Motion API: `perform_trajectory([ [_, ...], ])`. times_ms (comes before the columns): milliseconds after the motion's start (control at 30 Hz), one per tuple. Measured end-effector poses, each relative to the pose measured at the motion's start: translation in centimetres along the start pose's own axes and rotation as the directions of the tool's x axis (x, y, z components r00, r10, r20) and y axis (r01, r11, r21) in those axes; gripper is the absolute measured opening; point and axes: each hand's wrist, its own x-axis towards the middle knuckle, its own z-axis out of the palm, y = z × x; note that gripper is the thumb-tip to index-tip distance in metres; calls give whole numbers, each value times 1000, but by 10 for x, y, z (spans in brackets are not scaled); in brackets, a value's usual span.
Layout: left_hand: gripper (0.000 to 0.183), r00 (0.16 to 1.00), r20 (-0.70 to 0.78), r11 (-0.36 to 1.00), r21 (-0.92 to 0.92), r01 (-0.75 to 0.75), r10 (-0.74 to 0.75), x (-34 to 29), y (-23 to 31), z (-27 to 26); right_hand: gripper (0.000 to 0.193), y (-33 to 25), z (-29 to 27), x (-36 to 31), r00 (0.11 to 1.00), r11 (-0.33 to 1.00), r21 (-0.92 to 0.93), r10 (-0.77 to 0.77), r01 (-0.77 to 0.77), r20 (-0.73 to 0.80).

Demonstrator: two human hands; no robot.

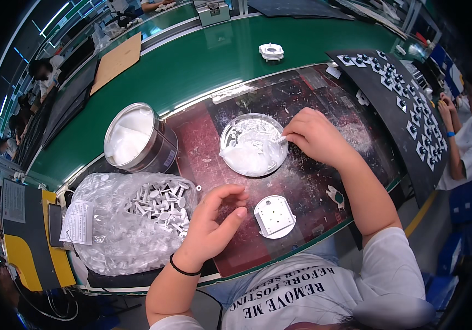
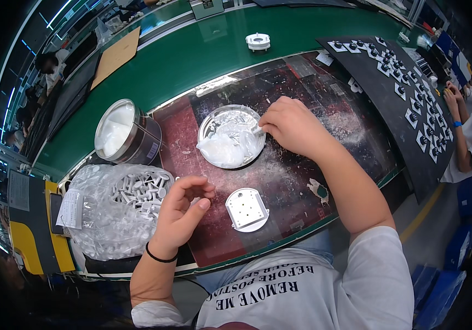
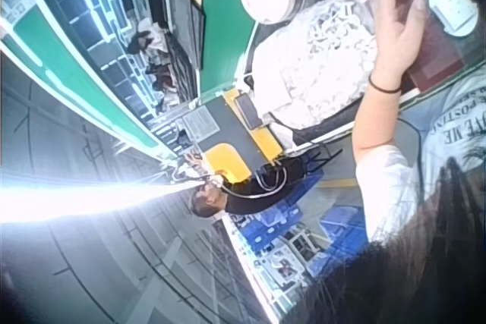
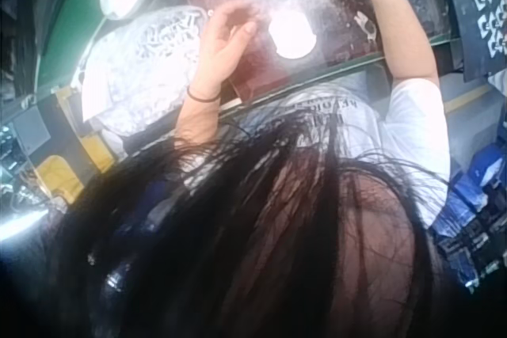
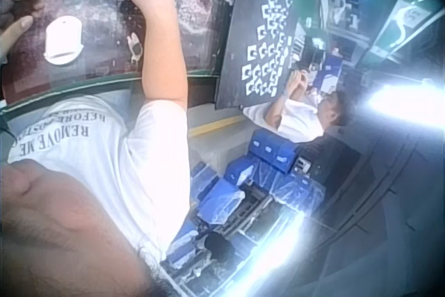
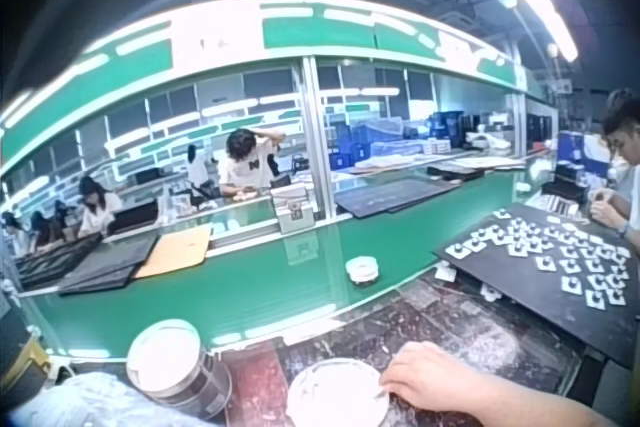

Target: The person assembles small white plastic components on a green workbench. They repeatedly pick up a white circular base, insert a small white cylindrical piece into its center, and place the assembled unit onto a black tray. The person also handles a bag of loose white plastic parts and a small metal container with white powder.

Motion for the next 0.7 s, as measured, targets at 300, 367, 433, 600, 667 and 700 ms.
perform_trajectory([
  [300,36,1000,-1,1000,20,-12,12,0,0,-1,13,-16,-11,3,872,619,614,366,-490,326],
  [367,35,1000,1,1000,24,-17,17,0,-1,-1,15,-13,-6,1,890,440,781,319,-443,325],
  [433,35,1000,0,999,29,-19,19,0,-1,0,17,-14,-4,-1,898,302,857,284,-417,336],
  [600,33,998,-48,997,56,-45,48,1,-4,1,16,-25,-4,-3,895,134,899,233,-418,381],
  [667,35,998,-43,995,84,-49,53,1,-4,1,18,-29,-3,-5,900,98,905,195,-415,391],
  [700,36,998,-41,994,95,-50,54,1,-4,1,19,-32,-2,-6,902,80,907,174,-413,395],
])
